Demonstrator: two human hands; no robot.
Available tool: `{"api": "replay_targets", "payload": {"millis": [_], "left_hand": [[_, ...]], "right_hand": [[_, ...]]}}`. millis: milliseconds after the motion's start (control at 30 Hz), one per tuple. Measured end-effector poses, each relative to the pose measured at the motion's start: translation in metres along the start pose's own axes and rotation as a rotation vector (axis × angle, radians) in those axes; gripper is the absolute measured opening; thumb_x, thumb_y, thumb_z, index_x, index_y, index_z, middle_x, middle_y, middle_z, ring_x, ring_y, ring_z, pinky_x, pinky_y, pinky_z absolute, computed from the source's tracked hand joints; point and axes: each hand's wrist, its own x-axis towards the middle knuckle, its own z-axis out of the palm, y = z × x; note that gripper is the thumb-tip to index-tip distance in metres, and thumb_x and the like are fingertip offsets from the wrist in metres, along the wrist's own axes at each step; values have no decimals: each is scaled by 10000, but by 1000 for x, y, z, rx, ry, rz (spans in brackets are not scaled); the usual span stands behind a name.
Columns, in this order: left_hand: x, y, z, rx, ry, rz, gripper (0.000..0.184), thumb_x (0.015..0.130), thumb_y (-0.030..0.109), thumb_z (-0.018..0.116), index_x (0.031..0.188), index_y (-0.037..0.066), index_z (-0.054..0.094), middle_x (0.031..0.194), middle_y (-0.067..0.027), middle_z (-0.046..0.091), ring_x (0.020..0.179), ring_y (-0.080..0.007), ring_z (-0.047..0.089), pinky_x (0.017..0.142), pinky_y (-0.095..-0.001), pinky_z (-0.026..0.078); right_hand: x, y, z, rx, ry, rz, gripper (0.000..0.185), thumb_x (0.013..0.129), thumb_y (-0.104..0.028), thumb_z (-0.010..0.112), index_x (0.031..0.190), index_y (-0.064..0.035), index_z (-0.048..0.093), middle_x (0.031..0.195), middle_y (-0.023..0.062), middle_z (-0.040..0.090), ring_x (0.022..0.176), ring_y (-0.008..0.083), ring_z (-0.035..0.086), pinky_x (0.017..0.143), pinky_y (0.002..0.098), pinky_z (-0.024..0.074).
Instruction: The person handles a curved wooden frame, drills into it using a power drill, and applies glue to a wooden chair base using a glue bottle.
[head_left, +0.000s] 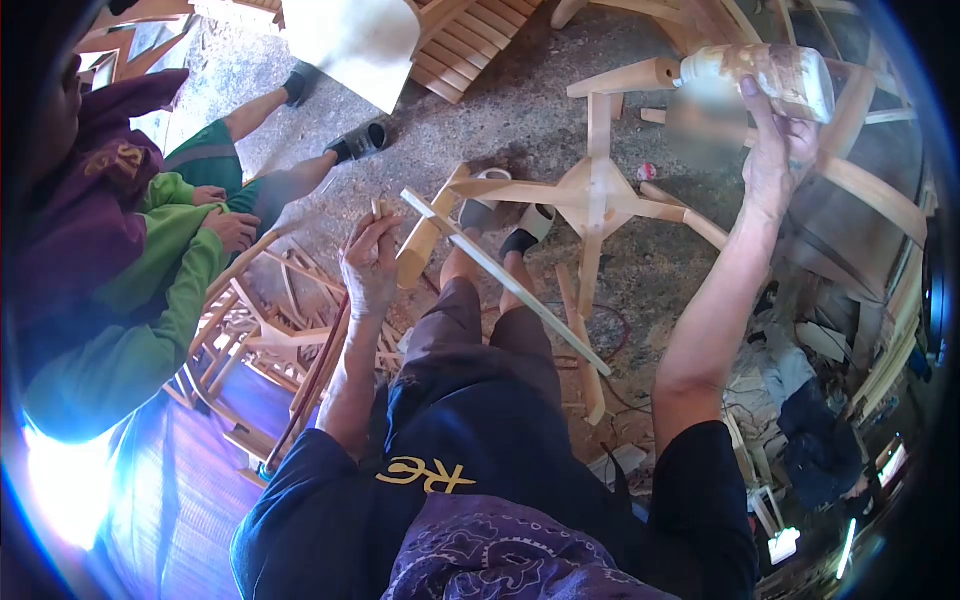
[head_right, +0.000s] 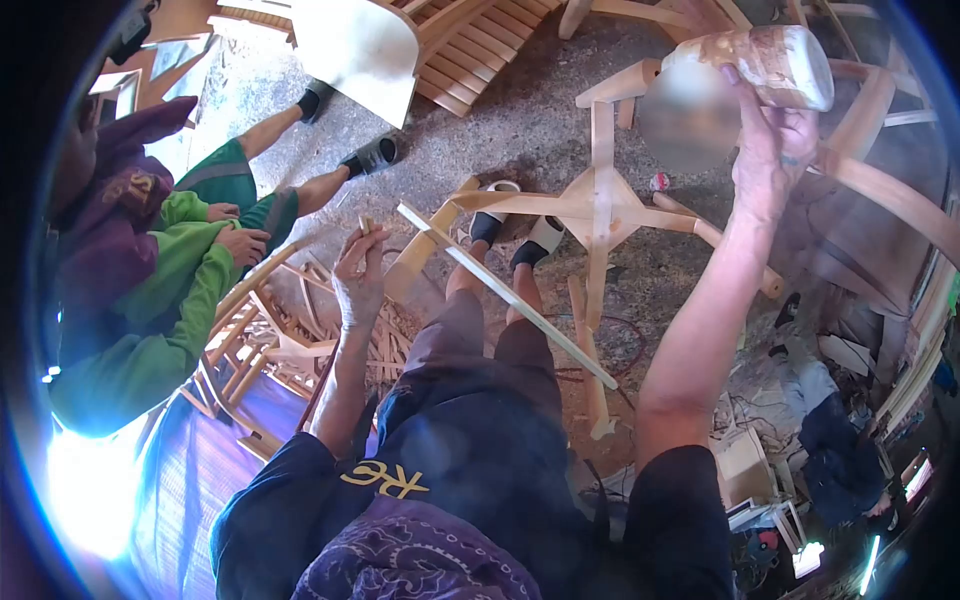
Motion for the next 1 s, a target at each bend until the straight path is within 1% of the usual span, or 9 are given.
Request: {"api": "replay_targets", "payload": {"millis": [167, 233, 267, 333, 567, 667, 767, 967, 1000], "left_hand": [[-12, -1, 16, 17, -82, 50, 161, 851, -8, 663, 958, 54, 766, 1018, -108, 733, 875, -286, 700, 809, -385, 514], [-15, 3, 22, 79, -102, 110, 169, 846, -8, 668, 961, 72, 763, 1008, -75, 727, 887, -263, 681, 872, -388, 466], [-15, 7, 22, 123, -103, 140, 176, 847, -8, 665, 967, 76, 763, 1010, -74, 726, 904, -258, 679, 898, -389, 452], [-15, 9, 24, 188, -103, 172, 202, 843, -4, 659, 989, 90, 761, 1008, -68, 720, 945, -243, 673, 956, -382, 407], [-14, 0, 29, 170, -148, 105, 221, 821, -15, 657, 980, 96, 764, 994, -59, 721, 930, -236, 679, 932, -386, 429], [-11, 0, 30, 205, -81, 242, 190, 854, -30, 631, 960, 66, 756, 924, -52, 704, 696, -187, 639, 723, -331, 481], [-12, 2, 31, 207, -108, 208, 182, 851, -37, 633, 947, 59, 755, 904, -57, 699, 658, -175, 627, 656, -316, 479], [-10, 0, 32, 200, -92, 227, 182, 851, -48, 642, 947, 53, 758, 910, -70, 702, 648, -165, 641, 599, -285, 482], [-11, -1, 32, 198, -118, 168, 192, 841, -34, 648, 955, 71, 761, 946, -66, 714, 738, -190, 660, 704, -315, 471]], "right_hand": [[-4, -8, 4, 24, 35, 29, 594, 737, -90, 905, 1232, 26, 597, 1127, 144, 703, 1057, 196, 669, 954, 342, 534], [-5, -8, 1, 23, 5, 55, 599, 737, -83, 900, 1233, 30, 585, 1168, 150, 688, 1084, 201, 659, 977, 365, 533], [-5, -11, 2, 51, -13, 57, 480, 768, -17, 867, 1190, 16, 641, 1118, 115, 715, 1015, 174, 679, 953, 342, 534], [-6, -9, 3, 53, 6, 29, 505, 768, -14, 867, 1216, -2, 632, 1131, 102, 711, 1037, 171, 675, 965, 336, 525], [-1, -4, 3, -15, 43, -38, 515, 781, 6, 852, 1236, -7, 610, 1139, 103, 706, 1038, 162, 673, 957, 328, 529], [3, 3, 3, -24, 63, -55, 542, 775, -30, 871, 1237, 10, 589, 1145, 138, 700, 1034, 174, 676, 957, 346, 544], [3, 7, 5, 15, 45, -47, 565, 762, -41, 886, 1235, 21, 584, 1148, 149, 699, 1043, 179, 677, 955, 353, 553], [1, 7, 4, -17, 69, -20, 542, 766, -3, 867, 1242, 18, 607, 1141, 124, 709, 1035, 166, 685, 939, 331, 553], [2, 7, 2, -46, 76, -29, 527, 775, 5, 857, 1243, 14, 616, 1140, 114, 712, 1026, 159, 688, 933, 321, 550]]}}
